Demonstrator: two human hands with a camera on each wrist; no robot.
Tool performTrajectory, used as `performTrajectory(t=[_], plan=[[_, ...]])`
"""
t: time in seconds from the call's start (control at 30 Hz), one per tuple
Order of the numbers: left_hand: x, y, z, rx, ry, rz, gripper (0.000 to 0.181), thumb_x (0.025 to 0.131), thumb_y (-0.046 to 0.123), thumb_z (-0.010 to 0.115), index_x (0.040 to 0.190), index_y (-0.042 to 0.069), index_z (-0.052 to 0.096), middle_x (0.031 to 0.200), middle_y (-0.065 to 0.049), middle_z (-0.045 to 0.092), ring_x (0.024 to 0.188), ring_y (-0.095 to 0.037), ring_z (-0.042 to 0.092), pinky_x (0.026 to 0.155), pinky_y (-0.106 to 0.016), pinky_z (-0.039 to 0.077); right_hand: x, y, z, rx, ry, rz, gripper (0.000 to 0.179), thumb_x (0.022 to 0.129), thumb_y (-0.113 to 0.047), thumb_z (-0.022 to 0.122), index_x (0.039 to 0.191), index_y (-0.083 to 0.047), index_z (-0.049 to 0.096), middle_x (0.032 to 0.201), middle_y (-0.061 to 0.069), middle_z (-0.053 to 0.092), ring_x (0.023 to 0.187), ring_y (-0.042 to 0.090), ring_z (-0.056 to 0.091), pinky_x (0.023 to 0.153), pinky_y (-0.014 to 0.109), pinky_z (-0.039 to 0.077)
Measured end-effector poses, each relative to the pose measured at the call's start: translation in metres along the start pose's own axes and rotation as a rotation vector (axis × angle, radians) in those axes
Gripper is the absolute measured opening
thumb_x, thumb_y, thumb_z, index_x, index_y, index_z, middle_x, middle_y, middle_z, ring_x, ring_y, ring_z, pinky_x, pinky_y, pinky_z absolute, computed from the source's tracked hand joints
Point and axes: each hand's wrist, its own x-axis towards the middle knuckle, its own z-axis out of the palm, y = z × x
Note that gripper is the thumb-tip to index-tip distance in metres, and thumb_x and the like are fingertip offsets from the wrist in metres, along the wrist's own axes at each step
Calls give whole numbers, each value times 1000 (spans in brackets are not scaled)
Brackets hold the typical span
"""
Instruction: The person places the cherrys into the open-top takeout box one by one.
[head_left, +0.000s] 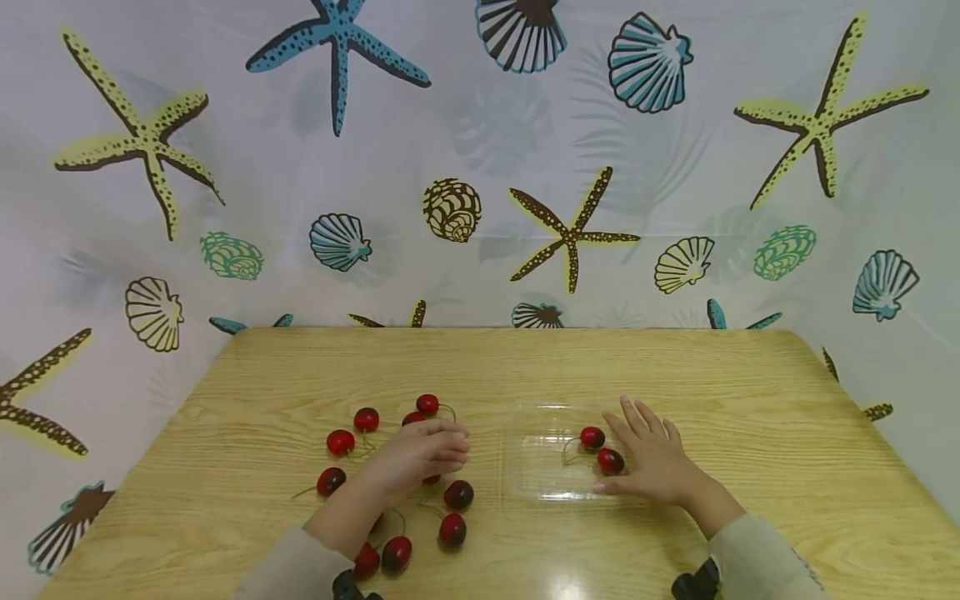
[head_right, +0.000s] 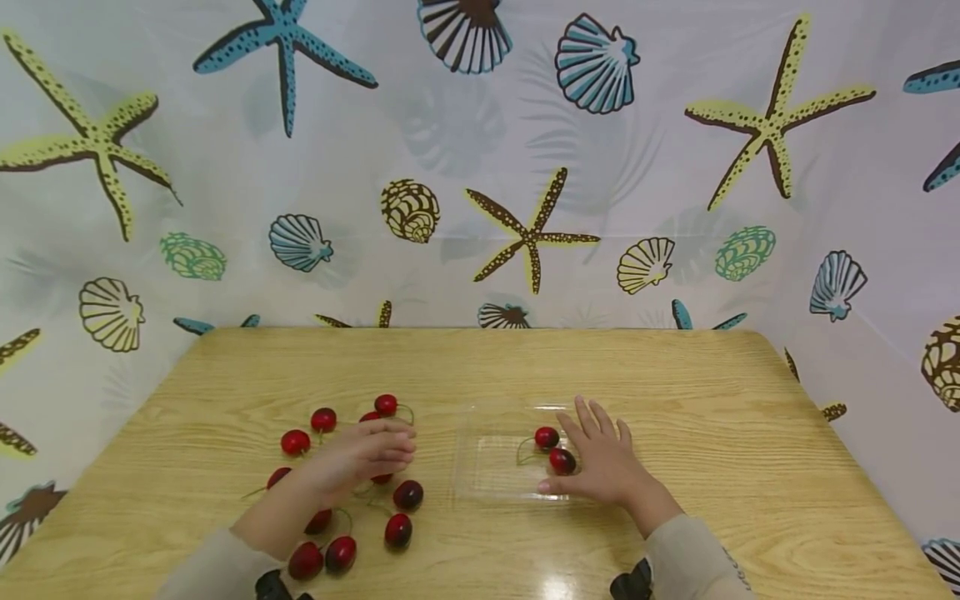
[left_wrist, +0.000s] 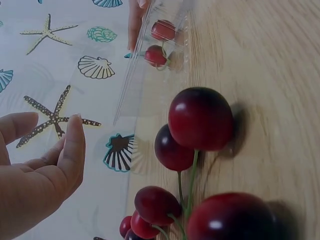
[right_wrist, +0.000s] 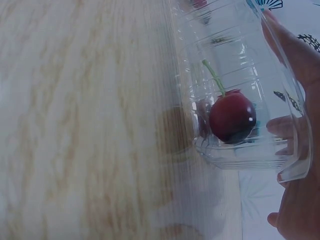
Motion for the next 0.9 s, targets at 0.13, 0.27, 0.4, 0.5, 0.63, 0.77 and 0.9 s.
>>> performTrajectory(t=[0.13,0.27,0.4,0.5,0.63,0.77,0.9], plan=[[-4,0,-6,-1,25,-19,38,91,15,44,117,-12,39,99,-14,53,91,-23,54,81,-28,45,0,0,0,-1,0,1,95,65,-60,60,134,-4,27,140,21,8,125,38,4,92,63,6],[-8,-1,-11,4,38,-34,42,90,19,45,119,-11,39,101,-16,51,94,-25,52,82,-29,45,0,0,-1,-8,-1,3,95,65,-61,60,134,-4,27,140,21,9,125,38,5,92,63,7],[-12,-2,-16,2,53,-43,44,89,21,49,118,-11,41,100,-16,51,90,-21,53,81,-27,46,-1,-1,-2,-13,1,0,95,65,-61,60,134,-4,28,140,21,9,125,38,5,92,63,7],[-15,-2,-20,-4,54,-34,45,89,20,49,118,-13,39,99,-14,51,87,-17,54,80,-26,46,-1,0,-2,-21,8,-7,94,65,-60,60,133,-3,28,140,22,10,125,38,6,92,63,8],[-18,-5,-25,-1,65,-25,45,89,20,49,116,-15,37,98,-13,51,85,-15,54,81,-27,45,0,0,-2,-30,11,-9,94,65,-61,59,134,-3,28,140,22,10,125,38,6,92,63,9],[-20,-10,-30,4,70,-29,42,88,20,49,111,-15,40,95,-12,52,84,-17,54,82,-30,45,0,0,-2,-24,7,-6,94,66,-60,60,134,-4,27,140,21,9,125,38,5,92,63,8],[-22,-14,-34,-5,74,-34,45,88,20,49,113,-16,39,96,-14,52,84,-17,54,83,-31,45,-1,0,-1,-23,11,-9,94,66,-59,61,134,-3,28,140,22,9,125,38,6,92,63,9]])
